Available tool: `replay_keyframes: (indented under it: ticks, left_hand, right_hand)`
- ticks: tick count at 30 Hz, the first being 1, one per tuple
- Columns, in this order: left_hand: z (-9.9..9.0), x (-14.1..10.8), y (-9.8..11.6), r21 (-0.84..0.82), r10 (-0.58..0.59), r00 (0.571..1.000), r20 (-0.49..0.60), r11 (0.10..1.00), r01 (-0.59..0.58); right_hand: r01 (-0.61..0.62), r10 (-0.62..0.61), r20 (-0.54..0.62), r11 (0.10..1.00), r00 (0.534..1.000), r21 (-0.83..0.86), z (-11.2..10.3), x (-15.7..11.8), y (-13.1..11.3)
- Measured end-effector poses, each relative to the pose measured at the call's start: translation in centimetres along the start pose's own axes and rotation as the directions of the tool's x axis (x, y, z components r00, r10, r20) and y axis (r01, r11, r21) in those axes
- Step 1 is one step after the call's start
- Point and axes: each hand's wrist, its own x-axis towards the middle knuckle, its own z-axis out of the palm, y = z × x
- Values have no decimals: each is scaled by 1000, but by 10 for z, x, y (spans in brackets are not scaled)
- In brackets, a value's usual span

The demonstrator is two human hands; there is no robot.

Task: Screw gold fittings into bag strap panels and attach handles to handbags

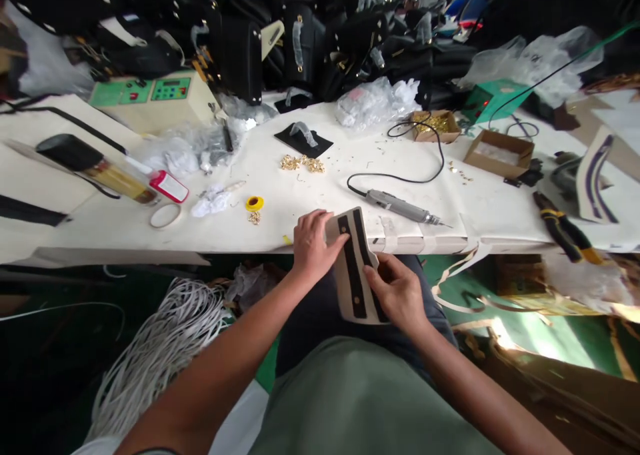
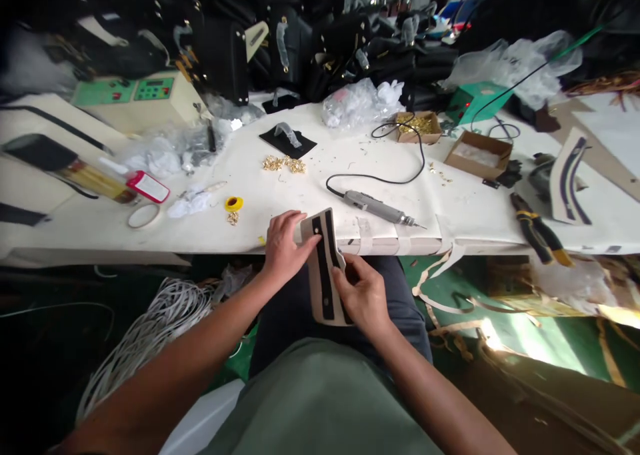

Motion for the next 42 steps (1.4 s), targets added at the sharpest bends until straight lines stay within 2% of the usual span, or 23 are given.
replay_keyframes:
  ticks: [1,2,4,6,8,10,12,14,16,18,21,25,28,30,33,37,42]
  left_hand:
    - [-6,-8,5,-103,-58,998,-25,993,55]
    - [-13,-16,10,-236,-110,994,3,966,107]
    - [-23,-31,22,-455,-126,987,103,876,160]
    - [-31,-41,34,-556,-170,972,161,798,232]
    - [-36,-45,42,-595,-305,933,190,720,356]
    - [-39,-44,46,-617,-430,874,226,631,470]
    - [-41,-40,47,-633,-460,841,284,569,525]
    - [-42,-37,46,-648,-426,848,314,557,520]
    - [-44,-36,47,-649,-384,868,316,580,493]
    - [-45,-37,50,-640,-331,878,346,601,479]
    - [-45,-40,54,-631,-256,859,444,591,503]
    - [-43,-43,57,-636,-238,845,479,569,521]
    - [-43,-40,57,-628,-244,837,489,568,532]
    - [-43,-37,57,-623,-235,832,503,568,537]
    - [-42,-33,58,-627,-224,837,499,574,527]
    - [-37,-31,59,-641,-217,853,474,579,504]
    - [-38,-30,59,-631,-218,844,491,579,516]
  right_hand:
    - [110,-112,-12,991,994,-78,1,-1,-8]
    - [218,-221,-3,964,975,-154,3,-1,-15]
    - [399,-395,71,880,916,-259,8,-4,-26]
    - [509,-478,175,803,860,-310,15,-9,-36]
    - [563,-502,260,769,825,-303,19,-14,-45]
    - [564,-484,328,796,811,-219,17,-19,-57]
    - [519,-465,338,850,818,-89,7,-19,-69]
    - [470,-450,247,882,858,-29,-7,-10,-78]
    - [436,-427,107,896,898,-81,-19,6,-80]
    - [382,-381,37,913,924,-146,-27,24,-76]
    - [311,-307,49,940,951,-140,-28,43,-65]
    - [260,-256,62,963,965,-65,-22,47,-58]
    - [100,-105,99,993,990,57,-21,44,-56]
    - [33,-47,128,994,991,107,-21,45,-55]
    - [132,-138,85,989,987,66,-21,46,-53]
    - [313,-314,-5,949,949,-46,-21,48,-52]
    - [420,-418,36,903,908,-90,-22,48,-52]
